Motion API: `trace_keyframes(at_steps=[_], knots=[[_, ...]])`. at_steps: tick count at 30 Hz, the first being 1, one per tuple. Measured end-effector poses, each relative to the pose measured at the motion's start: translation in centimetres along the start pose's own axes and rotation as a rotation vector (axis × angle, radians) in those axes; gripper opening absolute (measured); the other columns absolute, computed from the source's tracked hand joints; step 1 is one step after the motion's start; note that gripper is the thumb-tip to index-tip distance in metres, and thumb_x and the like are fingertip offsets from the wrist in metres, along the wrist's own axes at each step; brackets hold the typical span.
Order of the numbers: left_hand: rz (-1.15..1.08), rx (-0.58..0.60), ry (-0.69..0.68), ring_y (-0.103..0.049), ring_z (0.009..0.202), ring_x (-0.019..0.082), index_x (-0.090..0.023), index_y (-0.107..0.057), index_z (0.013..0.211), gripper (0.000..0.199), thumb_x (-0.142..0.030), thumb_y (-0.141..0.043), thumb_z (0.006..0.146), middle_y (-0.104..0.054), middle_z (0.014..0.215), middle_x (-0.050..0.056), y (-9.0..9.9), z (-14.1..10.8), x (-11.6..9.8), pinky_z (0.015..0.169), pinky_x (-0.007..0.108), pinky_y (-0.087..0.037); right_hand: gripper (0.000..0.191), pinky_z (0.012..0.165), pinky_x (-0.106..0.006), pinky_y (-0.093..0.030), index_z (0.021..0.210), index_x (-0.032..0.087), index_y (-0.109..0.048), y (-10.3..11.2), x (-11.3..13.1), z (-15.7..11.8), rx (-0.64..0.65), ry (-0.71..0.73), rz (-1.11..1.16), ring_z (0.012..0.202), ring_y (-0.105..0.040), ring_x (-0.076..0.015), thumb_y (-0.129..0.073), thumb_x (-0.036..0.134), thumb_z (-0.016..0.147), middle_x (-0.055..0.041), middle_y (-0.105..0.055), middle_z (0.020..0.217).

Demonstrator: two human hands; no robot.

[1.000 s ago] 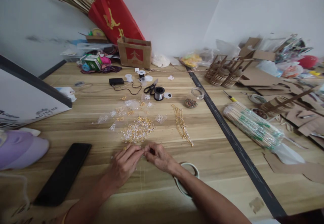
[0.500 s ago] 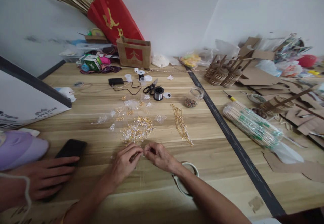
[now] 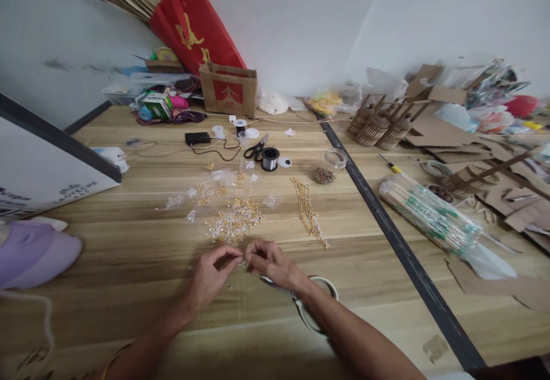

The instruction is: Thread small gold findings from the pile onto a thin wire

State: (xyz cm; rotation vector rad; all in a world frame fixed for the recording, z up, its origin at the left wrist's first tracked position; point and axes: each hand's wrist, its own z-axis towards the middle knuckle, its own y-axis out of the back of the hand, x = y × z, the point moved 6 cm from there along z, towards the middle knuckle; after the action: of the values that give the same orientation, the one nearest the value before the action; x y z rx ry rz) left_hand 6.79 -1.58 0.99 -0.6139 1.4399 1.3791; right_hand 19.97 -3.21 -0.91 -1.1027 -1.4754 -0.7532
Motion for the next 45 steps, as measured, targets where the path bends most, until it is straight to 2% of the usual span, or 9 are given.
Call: trace_keyframes(at_steps=[4,11,20,23,27,29,35,40,45], knots=[[-0.040,0.001,-0.027,-0.060,0.068,0.015,-0.017,-0.063,0.065,0.011,-0.016,-0.057,0.075,-0.064,0.067,0.002,-0.2,-0.1,-0.2,0.067,0.025,-0.048,0.045,0.055,-0.021,-0.041,0.076,0.015,-0.054,0.0,-0.1,0.1,0.001,0.000,0.052,0.057,-0.054,-0.0102,-0.064,0.059,0.076,0.0008,-0.056,0.067],[-0.203,0.096,0.213,-0.061,0.063,0.015,-0.016,-0.067,0.071,0.007,-0.018,-0.061,0.072,-0.068,0.067,0.003,-0.9,-0.1,1.5,0.061,0.024,-0.048,0.046,0.053,-0.021,-0.037,0.076,0.014,-0.053,0.1,-0.1,0.2,-0.020,0.003,0.011,0.055,-0.052,-0.0089,-0.061,0.059,0.077,0.0009,-0.055,0.067],[-0.330,0.111,0.358,-0.058,0.060,0.013,-0.014,-0.065,0.066,0.003,-0.017,-0.063,0.066,-0.064,0.061,0.001,-0.6,0.1,1.9,0.059,0.023,-0.045,0.037,0.047,-0.019,-0.032,0.076,0.015,-0.051,0.5,-0.6,0.2,-0.099,0.044,-0.105,0.051,-0.043,-0.0074,-0.058,0.051,0.083,0.0031,-0.049,0.062],[-0.345,0.117,0.370,-0.057,0.059,0.013,-0.014,-0.065,0.066,0.004,-0.017,-0.064,0.066,-0.063,0.060,0.001,-0.6,0.2,1.9,0.059,0.023,-0.044,0.027,0.050,-0.020,-0.032,0.082,0.015,-0.054,0.6,-0.5,0.1,-0.120,0.116,-0.178,0.055,-0.042,-0.0083,-0.057,0.041,0.086,0.0023,-0.049,0.066],[-0.366,0.101,0.395,-0.056,0.059,0.013,-0.014,-0.065,0.065,0.005,-0.019,-0.067,0.065,-0.063,0.059,0.001,-0.5,0.2,2.3,0.058,0.023,-0.043,0.021,0.052,-0.020,-0.035,0.100,0.017,-0.055,0.9,1.2,-0.5,-0.243,0.295,-0.363,0.062,-0.045,-0.0099,-0.059,0.031,0.085,-0.0017,-0.051,0.082],[-0.387,0.091,0.401,-0.055,0.057,0.012,-0.014,-0.065,0.065,0.006,-0.019,-0.067,0.065,-0.063,0.058,0.000,-0.5,0.3,2.6,0.056,0.022,-0.042,0.017,0.052,-0.021,-0.035,0.097,0.017,-0.055,0.8,2.1,-0.9,-0.266,0.361,-0.473,0.062,-0.045,-0.0100,-0.058,0.028,0.084,-0.0023,-0.051,0.085],[-0.465,0.052,0.446,-0.054,0.053,0.011,-0.015,-0.064,0.063,0.008,-0.020,-0.070,0.062,-0.062,0.056,-0.001,-0.6,0.3,3.3,0.051,0.020,-0.039,0.009,0.054,-0.022,-0.034,0.079,0.016,-0.059,0.1,1.8,-0.9,-0.155,0.296,-0.673,0.060,-0.046,-0.0108,-0.065,0.023,0.080,0.0000,-0.052,0.072],[-0.504,0.060,0.502,-0.056,0.052,0.011,-0.015,-0.063,0.064,0.011,-0.021,-0.072,0.061,-0.062,0.054,-0.002,-0.6,0.2,3.2,0.052,0.021,-0.042,0.011,0.061,-0.024,-0.038,0.078,0.016,-0.064,0.1,1.5,-0.6,-0.117,0.315,-0.623,0.069,-0.053,-0.0137,-0.058,0.019,0.086,-0.0028,-0.061,0.075],[-0.526,0.060,0.513,-0.057,0.053,0.011,-0.014,-0.063,0.064,0.013,-0.021,-0.073,0.060,-0.063,0.055,-0.001,-0.5,0.2,3.0,0.053,0.021,-0.043,0.009,0.059,-0.023,-0.037,0.080,0.016,-0.066,0.4,1.0,-0.5,-0.122,0.265,-0.543,0.067,-0.053,-0.0129,-0.060,0.020,0.085,-0.0024,-0.061,0.074]])
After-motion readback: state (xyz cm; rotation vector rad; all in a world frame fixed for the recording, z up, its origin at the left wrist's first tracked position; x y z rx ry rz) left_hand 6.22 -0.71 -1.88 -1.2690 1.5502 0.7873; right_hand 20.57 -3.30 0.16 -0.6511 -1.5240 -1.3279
